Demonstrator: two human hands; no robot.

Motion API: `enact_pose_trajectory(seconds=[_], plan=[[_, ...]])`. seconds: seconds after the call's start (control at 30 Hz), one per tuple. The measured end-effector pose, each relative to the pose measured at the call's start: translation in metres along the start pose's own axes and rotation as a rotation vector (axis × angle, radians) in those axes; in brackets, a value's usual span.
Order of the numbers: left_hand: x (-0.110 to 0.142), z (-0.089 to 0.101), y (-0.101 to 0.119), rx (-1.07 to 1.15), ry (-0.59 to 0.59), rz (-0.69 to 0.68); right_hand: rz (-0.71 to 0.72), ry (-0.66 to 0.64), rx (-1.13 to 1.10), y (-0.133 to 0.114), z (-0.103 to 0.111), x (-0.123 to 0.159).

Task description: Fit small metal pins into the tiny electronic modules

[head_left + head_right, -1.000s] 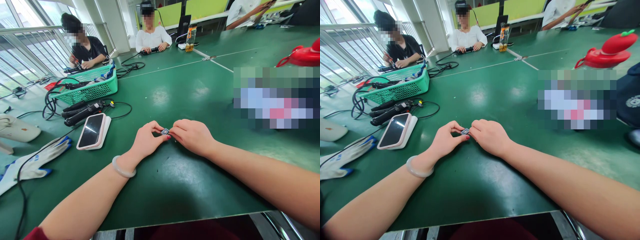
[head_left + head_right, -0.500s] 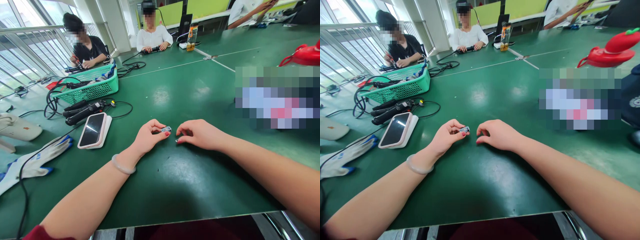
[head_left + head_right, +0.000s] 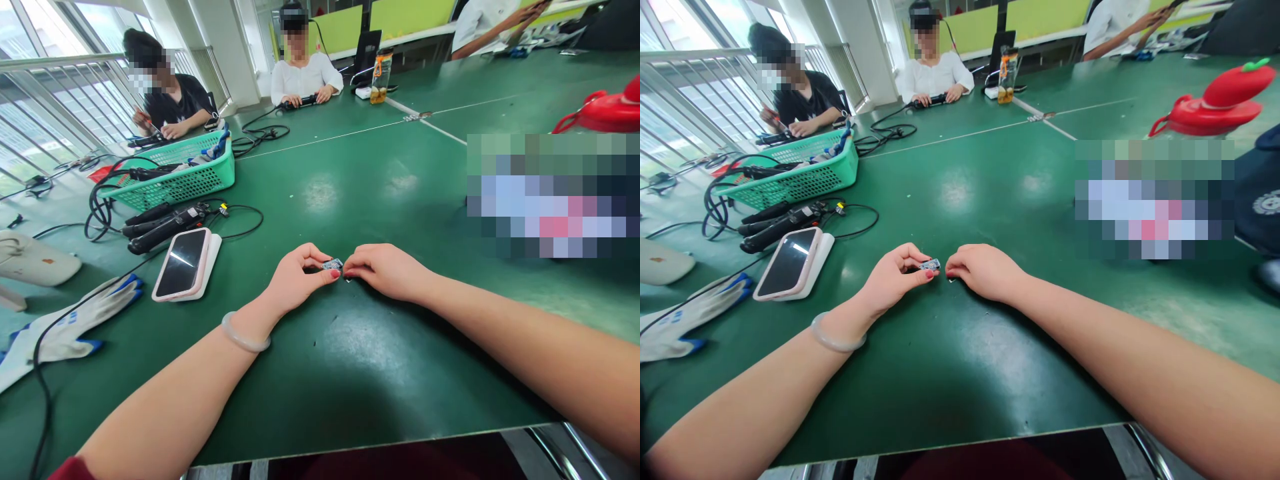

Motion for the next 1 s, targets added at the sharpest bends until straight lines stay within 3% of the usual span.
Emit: enact_pose_trajectory(seconds=[0.23,0.43,1.0], plan=[[0.000,0.001,-0.001,-0.073,0.002,-0.005,0.067,-0.062,0.062,0.000,0.001,0.008],[0.001,-0.001,-0.001,-0.202,-0.031,0.004,-0.066,-0.014,0.147,0.014,0.007,0.008],[0.003,-0.002,-0.001,-0.245,-0.043,0.007,0.000,0.031,0.329,0.006,0.004,0.008]])
Point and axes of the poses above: each hand's wrist, its own x-axis away from the middle knuckle, its own z-axis out of the back of the hand, y = z × x, the point moved 5 cm from there along -x, towards the middle knuckle, and after that the axes turned 8 degrees about x, right-handed, at the moved point
